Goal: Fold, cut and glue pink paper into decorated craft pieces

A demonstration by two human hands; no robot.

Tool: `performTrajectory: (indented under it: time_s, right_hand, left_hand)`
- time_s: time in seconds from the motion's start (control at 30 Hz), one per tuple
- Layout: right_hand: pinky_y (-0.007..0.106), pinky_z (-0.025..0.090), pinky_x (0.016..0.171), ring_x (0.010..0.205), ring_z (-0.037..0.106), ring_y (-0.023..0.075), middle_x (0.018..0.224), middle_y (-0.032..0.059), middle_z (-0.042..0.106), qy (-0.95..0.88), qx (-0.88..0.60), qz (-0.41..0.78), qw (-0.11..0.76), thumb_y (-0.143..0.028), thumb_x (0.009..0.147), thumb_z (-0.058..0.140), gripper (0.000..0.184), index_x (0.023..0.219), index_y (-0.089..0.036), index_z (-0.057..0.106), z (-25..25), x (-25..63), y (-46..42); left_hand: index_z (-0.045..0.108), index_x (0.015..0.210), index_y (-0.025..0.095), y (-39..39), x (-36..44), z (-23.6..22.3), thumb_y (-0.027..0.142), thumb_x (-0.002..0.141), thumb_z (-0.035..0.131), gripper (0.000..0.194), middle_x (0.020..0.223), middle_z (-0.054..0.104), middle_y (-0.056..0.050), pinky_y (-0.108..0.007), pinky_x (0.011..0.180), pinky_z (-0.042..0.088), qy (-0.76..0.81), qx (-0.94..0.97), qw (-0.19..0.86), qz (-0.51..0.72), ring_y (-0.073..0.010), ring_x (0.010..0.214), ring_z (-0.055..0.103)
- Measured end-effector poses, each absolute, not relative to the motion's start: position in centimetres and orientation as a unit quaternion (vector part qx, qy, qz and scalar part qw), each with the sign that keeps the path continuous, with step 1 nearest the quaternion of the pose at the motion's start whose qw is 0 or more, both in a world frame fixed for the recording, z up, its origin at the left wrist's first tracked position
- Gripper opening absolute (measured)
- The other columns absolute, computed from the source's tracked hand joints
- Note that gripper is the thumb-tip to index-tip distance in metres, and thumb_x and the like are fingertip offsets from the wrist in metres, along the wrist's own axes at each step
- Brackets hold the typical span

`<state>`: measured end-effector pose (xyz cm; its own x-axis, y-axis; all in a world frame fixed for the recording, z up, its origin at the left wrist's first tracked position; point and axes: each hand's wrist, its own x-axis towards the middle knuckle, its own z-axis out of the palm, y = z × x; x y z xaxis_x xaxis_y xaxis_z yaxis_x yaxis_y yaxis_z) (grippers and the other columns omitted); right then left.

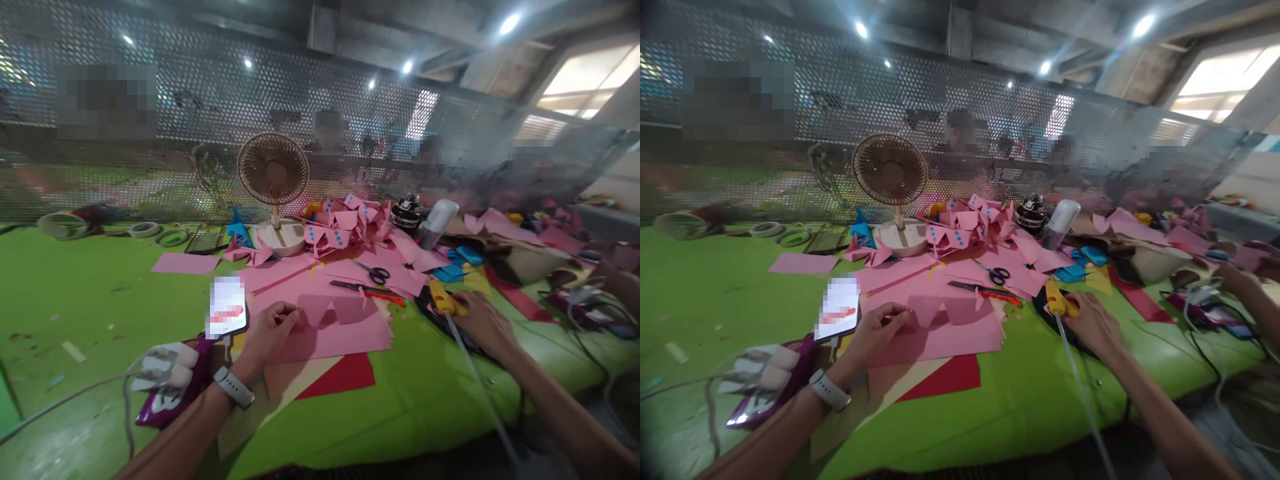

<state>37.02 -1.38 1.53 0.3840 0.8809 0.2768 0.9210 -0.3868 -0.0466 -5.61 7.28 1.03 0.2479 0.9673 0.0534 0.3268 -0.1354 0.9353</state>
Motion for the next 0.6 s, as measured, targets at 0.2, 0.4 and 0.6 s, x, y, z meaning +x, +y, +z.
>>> performTrajectory:
  time_s: [0.2,0.4,0.6]
  right_hand:
    - [0.032,0.043,0.063,0.082,0.059,0.0236,0.109,0.0097,0.056,-0.557,-0.815,-0.097,0.126,-0.044,0.072,0.055,0.044,0.109,-0.020,0.056,0.8,38.0,-1.3]
    - [0.034,0.044,0.067,0.085,0.059,0.0250,0.105,0.0089,0.058,-0.566,-0.808,-0.098,0.133,-0.045,0.071,0.057,0.044,0.108,-0.021,0.057,0.2,38.9,-1.4]
    - [0.036,0.045,0.071,0.092,0.059,0.0260,0.111,0.0083,0.057,-0.559,-0.817,-0.076,0.124,-0.045,0.070,0.058,0.047,0.109,-0.021,0.056,-0.1,39.7,-1.7]
  left_hand:
    - [0.064,0.078,0.017,7.1,-5.6,1.7,0.041,0.076,0.054,0.026,0.072,0.067,-0.003,-0.026,0.060,0.045,0.503,0.666,0.414,0.364,-0.0173,0.066,0.061]
    - [0.064,0.078,0.017,7.0,-5.5,2.2,0.040,0.075,0.055,0.025,0.071,0.067,-0.003,-0.026,0.059,0.045,0.515,0.666,0.401,0.360,-0.0175,0.066,0.061]
    - [0.065,0.079,0.017,7.1,-5.6,1.9,0.041,0.074,0.056,0.027,0.072,0.067,-0.003,-0.026,0.058,0.045,0.515,0.662,0.406,0.363,-0.0175,0.065,0.061]
